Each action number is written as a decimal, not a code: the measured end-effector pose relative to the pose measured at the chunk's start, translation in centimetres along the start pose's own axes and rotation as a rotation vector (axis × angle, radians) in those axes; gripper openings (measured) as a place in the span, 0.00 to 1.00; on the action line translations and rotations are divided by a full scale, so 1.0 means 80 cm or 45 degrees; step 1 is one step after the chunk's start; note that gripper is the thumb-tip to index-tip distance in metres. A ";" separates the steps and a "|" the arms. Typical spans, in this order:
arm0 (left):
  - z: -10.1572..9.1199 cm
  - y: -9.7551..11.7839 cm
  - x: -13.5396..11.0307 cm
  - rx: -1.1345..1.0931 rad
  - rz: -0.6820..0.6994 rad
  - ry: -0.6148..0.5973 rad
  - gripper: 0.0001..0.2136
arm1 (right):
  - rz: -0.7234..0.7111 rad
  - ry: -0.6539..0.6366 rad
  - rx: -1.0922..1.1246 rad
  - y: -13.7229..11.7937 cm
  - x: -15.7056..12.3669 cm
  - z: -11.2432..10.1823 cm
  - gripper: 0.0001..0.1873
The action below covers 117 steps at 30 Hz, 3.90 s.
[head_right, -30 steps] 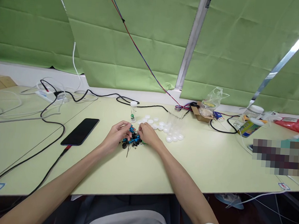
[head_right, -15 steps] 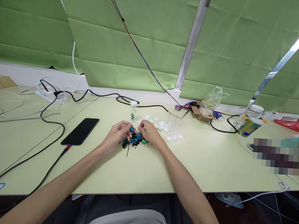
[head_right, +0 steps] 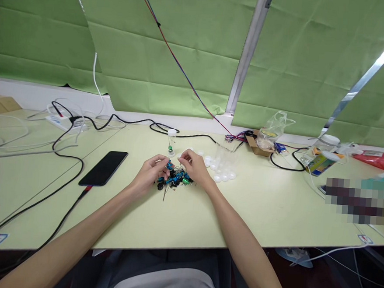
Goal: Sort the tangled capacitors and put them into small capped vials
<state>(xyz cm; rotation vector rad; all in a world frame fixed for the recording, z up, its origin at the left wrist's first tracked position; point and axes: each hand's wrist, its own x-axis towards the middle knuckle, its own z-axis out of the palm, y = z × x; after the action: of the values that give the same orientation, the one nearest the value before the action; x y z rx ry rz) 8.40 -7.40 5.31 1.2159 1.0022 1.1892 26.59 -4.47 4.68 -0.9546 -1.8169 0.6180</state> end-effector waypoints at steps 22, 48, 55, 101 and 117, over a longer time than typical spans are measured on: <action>-0.001 -0.006 0.000 -0.158 -0.160 -0.229 0.18 | 0.320 0.260 0.639 0.005 -0.005 -0.006 0.16; 0.000 -0.003 -0.004 -0.203 -0.221 -0.405 0.13 | 0.255 0.525 0.604 -0.007 -0.009 0.003 0.13; 0.001 -0.002 -0.004 -0.181 -0.218 -0.397 0.14 | 0.255 0.522 0.588 -0.007 -0.010 0.003 0.13; 0.004 0.000 -0.008 0.021 -0.138 -0.335 0.18 | 0.284 0.553 0.482 -0.013 -0.019 0.021 0.13; 0.007 0.005 -0.010 0.260 -0.027 -0.400 0.19 | 0.145 0.449 0.409 -0.023 -0.023 0.020 0.11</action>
<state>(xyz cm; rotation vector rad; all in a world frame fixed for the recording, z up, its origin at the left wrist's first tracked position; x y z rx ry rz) 8.79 -8.32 5.76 1.4960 0.9108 0.8596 24.96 -7.03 4.42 -0.8869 -1.3130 0.7354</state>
